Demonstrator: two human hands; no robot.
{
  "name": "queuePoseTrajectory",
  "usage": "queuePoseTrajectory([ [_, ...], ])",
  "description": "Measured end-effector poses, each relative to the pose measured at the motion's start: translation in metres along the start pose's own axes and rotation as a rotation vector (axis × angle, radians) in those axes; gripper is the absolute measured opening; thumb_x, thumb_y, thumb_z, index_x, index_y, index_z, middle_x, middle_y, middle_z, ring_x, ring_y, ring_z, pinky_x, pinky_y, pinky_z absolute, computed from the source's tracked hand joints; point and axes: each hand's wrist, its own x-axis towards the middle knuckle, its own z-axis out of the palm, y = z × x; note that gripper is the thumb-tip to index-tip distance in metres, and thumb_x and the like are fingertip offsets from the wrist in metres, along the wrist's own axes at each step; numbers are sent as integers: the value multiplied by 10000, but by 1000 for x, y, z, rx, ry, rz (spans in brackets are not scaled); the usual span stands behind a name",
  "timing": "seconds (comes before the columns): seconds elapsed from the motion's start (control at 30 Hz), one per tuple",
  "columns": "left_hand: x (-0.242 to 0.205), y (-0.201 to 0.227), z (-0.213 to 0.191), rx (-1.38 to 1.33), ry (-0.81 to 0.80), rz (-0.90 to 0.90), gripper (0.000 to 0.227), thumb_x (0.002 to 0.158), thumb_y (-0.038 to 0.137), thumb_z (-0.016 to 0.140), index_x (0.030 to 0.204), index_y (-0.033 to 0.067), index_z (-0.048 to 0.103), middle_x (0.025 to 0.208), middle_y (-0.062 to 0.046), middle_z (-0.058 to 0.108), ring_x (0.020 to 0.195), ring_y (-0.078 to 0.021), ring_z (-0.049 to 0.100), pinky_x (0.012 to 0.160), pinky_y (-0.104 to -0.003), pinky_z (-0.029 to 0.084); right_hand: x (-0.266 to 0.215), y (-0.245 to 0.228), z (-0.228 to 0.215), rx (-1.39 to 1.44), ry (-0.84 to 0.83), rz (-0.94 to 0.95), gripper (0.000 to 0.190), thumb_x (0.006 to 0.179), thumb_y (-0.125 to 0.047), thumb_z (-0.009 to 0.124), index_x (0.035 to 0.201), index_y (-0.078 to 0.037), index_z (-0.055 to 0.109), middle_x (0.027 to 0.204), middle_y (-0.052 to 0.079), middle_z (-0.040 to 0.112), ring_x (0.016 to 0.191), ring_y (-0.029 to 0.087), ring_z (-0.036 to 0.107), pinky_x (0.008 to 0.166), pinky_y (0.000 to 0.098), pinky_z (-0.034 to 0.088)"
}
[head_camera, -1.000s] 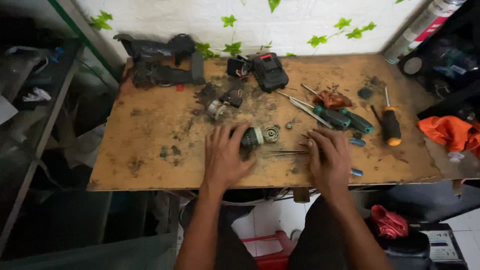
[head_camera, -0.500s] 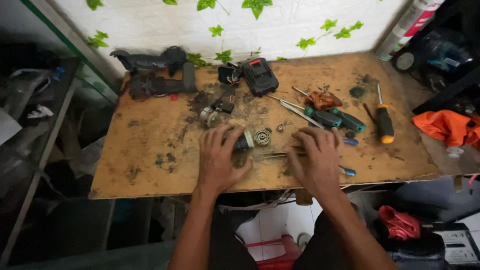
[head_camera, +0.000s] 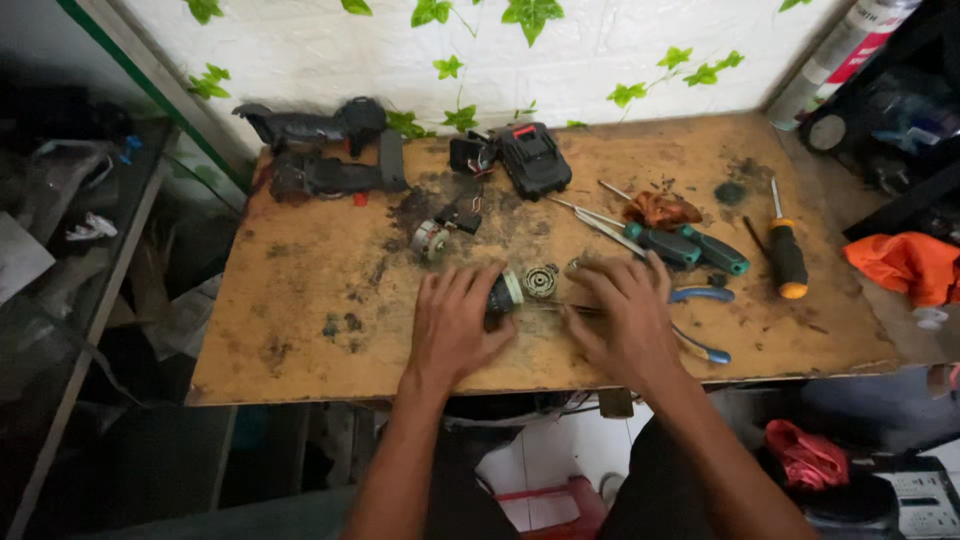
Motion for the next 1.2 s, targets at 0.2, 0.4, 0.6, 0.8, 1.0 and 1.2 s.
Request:
queuePoseTrajectory([
  [0.2, 3, 12, -31, -280, 56, 11, 678, 851, 18, 808, 1480, 38, 555, 1250, -200, 616, 1218, -447, 593, 1071, -603, 460, 25, -17, 9, 178, -39, -43, 484, 946, -272, 726, 1411, -158, 652, 1276, 126, 704, 1358, 410, 567, 1241, 801, 164],
  [0.4, -3, 2, -17, -372, 112, 53, 668, 816, 4, 848, 1425, 39, 576, 1283, -182, 601, 1274, -452, 592, 1070, -578, 498, 24, -15, 31, 60, -7, -44, 499, 880, -393, 760, 1344, -218, 707, 1224, 37, 742, 1295, 303, 616, 1225, 773, 162],
  [0.6, -3, 6, -21, -459, 207, -16, 618, 861, 19, 824, 1397, 15, 514, 1296, -189, 571, 1293, -473, 590, 1072, -574, 510, 23, -10, 39, 33, 53, -79, 481, 883, -382, 776, 1339, -238, 717, 1169, 10, 743, 1251, 253, 634, 1221, 719, 215],
  [0.8, -1, 10, -23, -494, 258, -38, 539, 903, 84, 819, 1347, 2, 524, 1240, -199, 612, 1249, -469, 631, 1061, -573, 523, 18, -9, 38, 75, 172, -80, 517, 890, -273, 801, 1388, -202, 683, 1207, 41, 753, 1208, 259, 698, 1253, 652, 259],
  [1.0, 0, 8, -19, -449, 221, 46, 570, 867, 112, 855, 1344, 1, 563, 1253, -190, 638, 1273, -461, 625, 1078, -564, 514, 13, -17, 20, 366, 291, 27, 641, 870, -42, 840, 1467, -95, 611, 1262, 140, 743, 1152, 382, 725, 1110, 645, 452],
  [1.2, 2, 14, -27, -392, 134, 27, 656, 829, 92, 873, 1390, -1, 546, 1262, -218, 629, 1277, -482, 610, 1066, -607, 510, 10, -8, 27, 387, 384, 40, 611, 834, -107, 910, 1394, -111, 666, 1233, 88, 764, 1089, 335, 753, 1000, 527, 559],
])
